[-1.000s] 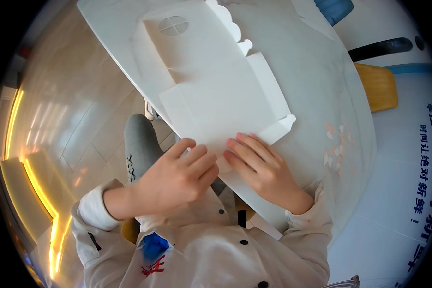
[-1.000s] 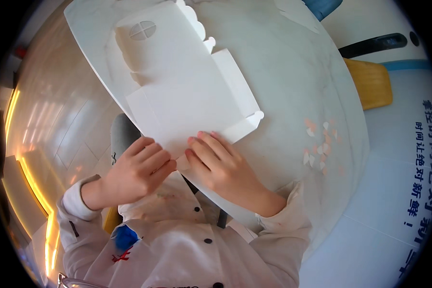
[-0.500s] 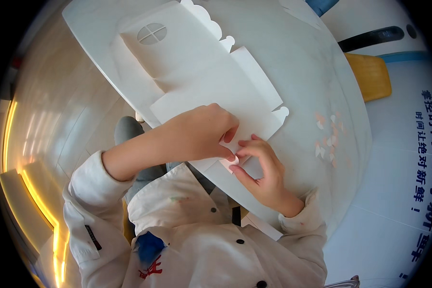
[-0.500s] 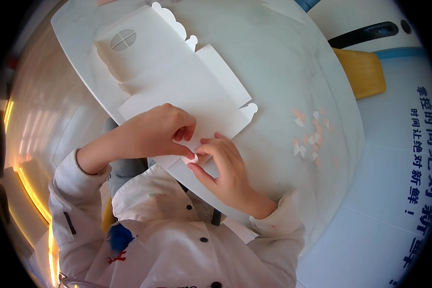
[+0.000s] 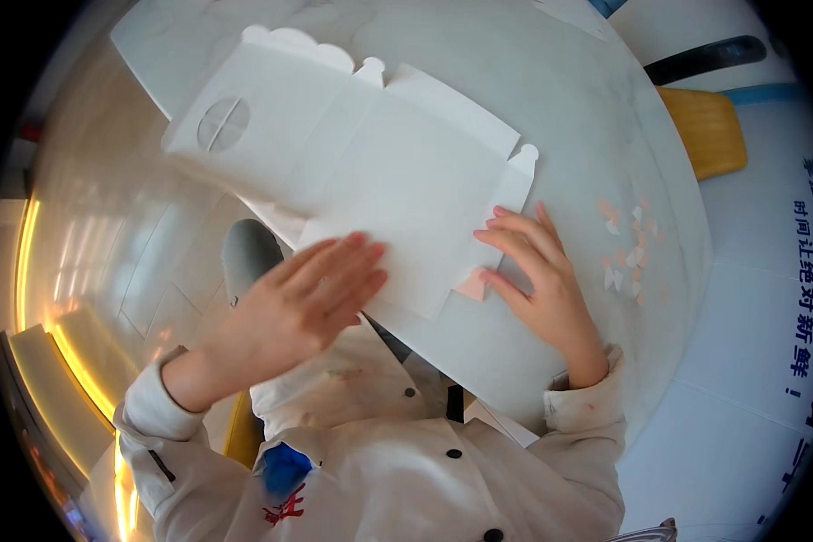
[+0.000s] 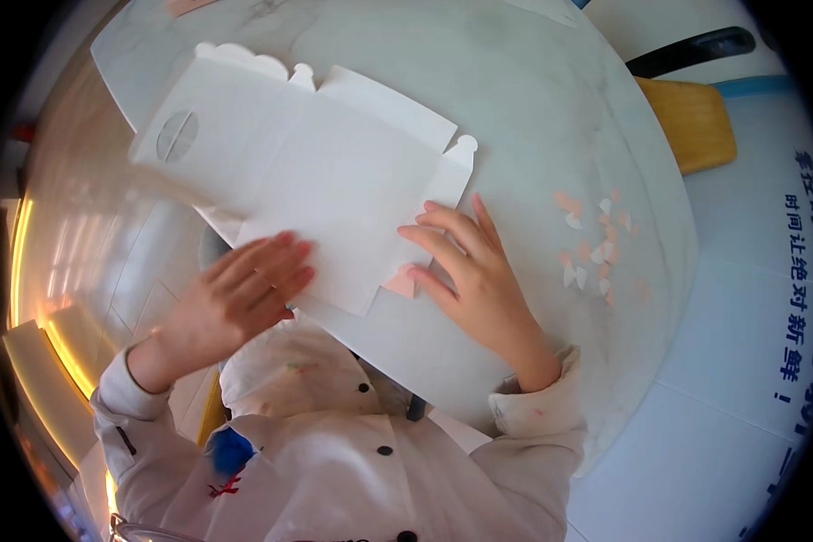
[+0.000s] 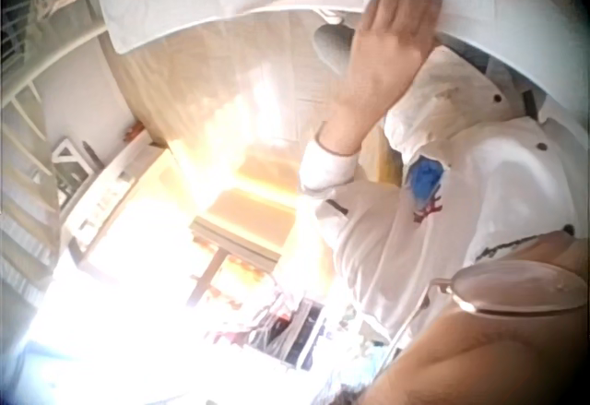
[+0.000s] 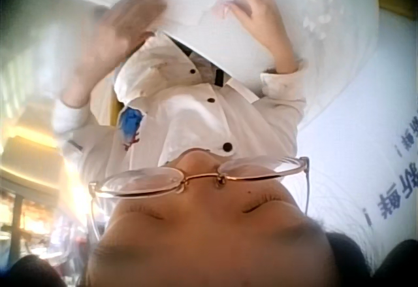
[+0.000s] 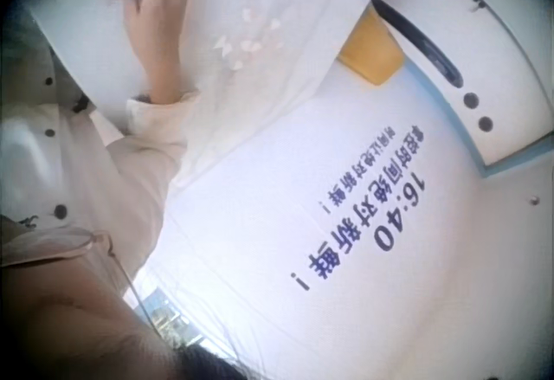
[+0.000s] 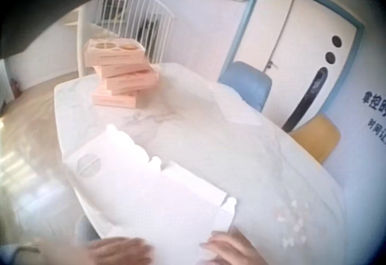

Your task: The person assembles flat-packed cardboard boxes by folding along pre-scored lines and securing the flaps with adhesive strips. They complete one box and place it on a stack, then begin assembling a second box in the same manner.

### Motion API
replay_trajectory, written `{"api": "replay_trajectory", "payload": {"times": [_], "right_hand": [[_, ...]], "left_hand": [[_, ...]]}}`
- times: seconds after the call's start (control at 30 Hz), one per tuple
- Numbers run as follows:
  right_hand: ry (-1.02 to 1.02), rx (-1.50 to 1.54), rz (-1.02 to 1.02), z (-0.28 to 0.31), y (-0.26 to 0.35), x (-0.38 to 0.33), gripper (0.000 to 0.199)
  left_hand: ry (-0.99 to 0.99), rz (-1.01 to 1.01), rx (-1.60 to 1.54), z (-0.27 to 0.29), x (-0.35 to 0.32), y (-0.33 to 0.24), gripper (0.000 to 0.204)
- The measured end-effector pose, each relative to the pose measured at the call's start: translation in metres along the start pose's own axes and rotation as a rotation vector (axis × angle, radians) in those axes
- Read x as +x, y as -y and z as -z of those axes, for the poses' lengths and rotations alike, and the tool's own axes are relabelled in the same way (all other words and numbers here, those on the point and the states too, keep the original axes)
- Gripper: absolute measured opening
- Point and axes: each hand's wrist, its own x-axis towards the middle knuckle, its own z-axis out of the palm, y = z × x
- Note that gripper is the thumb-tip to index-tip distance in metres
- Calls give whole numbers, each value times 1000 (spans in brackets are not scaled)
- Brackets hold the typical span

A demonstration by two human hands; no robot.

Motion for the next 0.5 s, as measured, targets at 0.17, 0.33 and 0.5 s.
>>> {"api": "replay_trajectory", "payload": {"times": [0.17,0.33,0.5], "right_hand": [[135,-147,198,0,40,9,59],[136,-236,227,-3,49,10,56],[139,-103,304,-5,42,15,40]], "left_hand": [[-10,-99,331,-13,-3,-22,49],[-72,-21,50,-7,-4,-19,27],[-37,172,-289,10,15,-3,11]]}}
